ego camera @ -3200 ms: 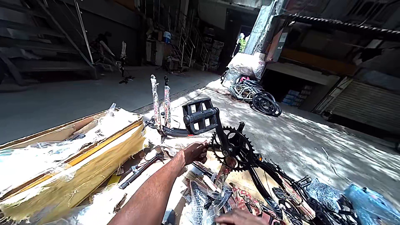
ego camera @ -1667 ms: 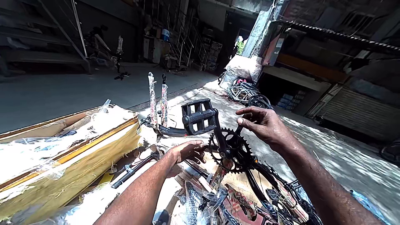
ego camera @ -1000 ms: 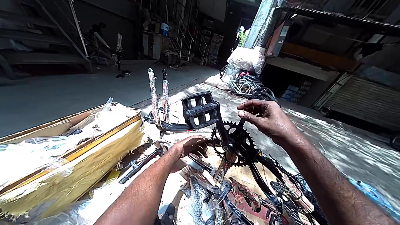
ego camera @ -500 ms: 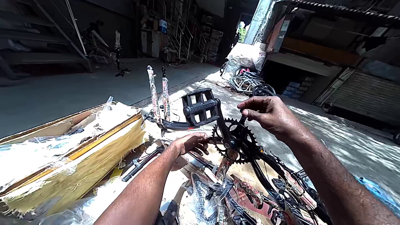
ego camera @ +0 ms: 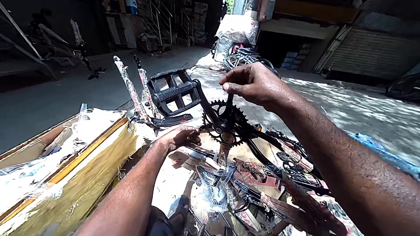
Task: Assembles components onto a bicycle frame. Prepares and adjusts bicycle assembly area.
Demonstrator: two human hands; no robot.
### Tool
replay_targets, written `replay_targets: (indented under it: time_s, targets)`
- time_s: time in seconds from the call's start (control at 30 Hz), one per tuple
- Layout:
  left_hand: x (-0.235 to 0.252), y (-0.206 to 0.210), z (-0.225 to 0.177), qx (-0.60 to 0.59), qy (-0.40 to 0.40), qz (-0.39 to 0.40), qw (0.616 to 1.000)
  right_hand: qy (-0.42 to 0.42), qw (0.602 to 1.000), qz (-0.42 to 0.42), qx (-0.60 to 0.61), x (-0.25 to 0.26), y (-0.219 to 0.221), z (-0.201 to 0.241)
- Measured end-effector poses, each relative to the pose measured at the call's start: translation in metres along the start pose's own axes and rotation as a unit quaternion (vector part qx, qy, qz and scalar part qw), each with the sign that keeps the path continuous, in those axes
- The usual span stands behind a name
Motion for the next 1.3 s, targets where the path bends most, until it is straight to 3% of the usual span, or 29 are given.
replay_targets:
  time_s: [0.13,0.3,0.47,0.67,0.77,0.9,1.07,1.13,1.23,1.3]
  targets:
    - [-0.003,-0.006,0.002,0.004,-0.006,-0.014,1.000,0.026,0.999,-0.041,0.019,0.001,0.003,-0.010]
    - [-0.012,-0.002,-0.001,0.021,-0.013,-0.003,1.000,0.010,0.999,0.033,0.025,-0.004,0.001,0.007]
    - [-0.013,0.004,-0.001,0.045,-0.032,0.008,0.998,0.040,0.998,-0.041,-0.002,0.001,0.004,-0.006]
    - [-0.013,0.024,-0.004,0.127,-0.044,0.080,0.988,0.022,0.999,0.026,0.026,-0.004,0.001,0.006]
    - [-0.004,0.041,0.003,0.196,-0.076,0.101,0.972,0.025,1.000,0.008,0.014,-0.002,0.004,-0.002]
    - [0.000,0.089,0.033,0.326,-0.137,0.091,0.931,0.033,0.996,-0.042,0.078,-0.001,0.006,-0.004]
    - [0.014,0.126,0.094,0.577,-0.172,0.048,0.797,0.024,0.985,-0.114,0.127,-0.006,-0.007,-0.001]
    - [0.016,0.140,0.103,0.618,-0.184,0.025,0.764,-0.007,0.967,-0.148,0.206,-0.026,-0.011,0.003]
    - [0.030,0.152,0.113,0.601,-0.189,0.036,0.776,-0.026,0.925,-0.135,0.354,-0.094,0.014,0.011]
    - [0.032,0.152,0.115,0.577,-0.165,0.085,0.796,0.047,0.886,-0.098,0.450,-0.164,0.057,0.009]
Point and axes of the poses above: each hand's wrist, its own x-axis towards the middle knuckle, its own y-axis out of the palm, z = x × y, the point moved 4 cm from there along x, towards the middle knuckle, and after that the axes turned 4 degrees about z, right-handed, at the moved point
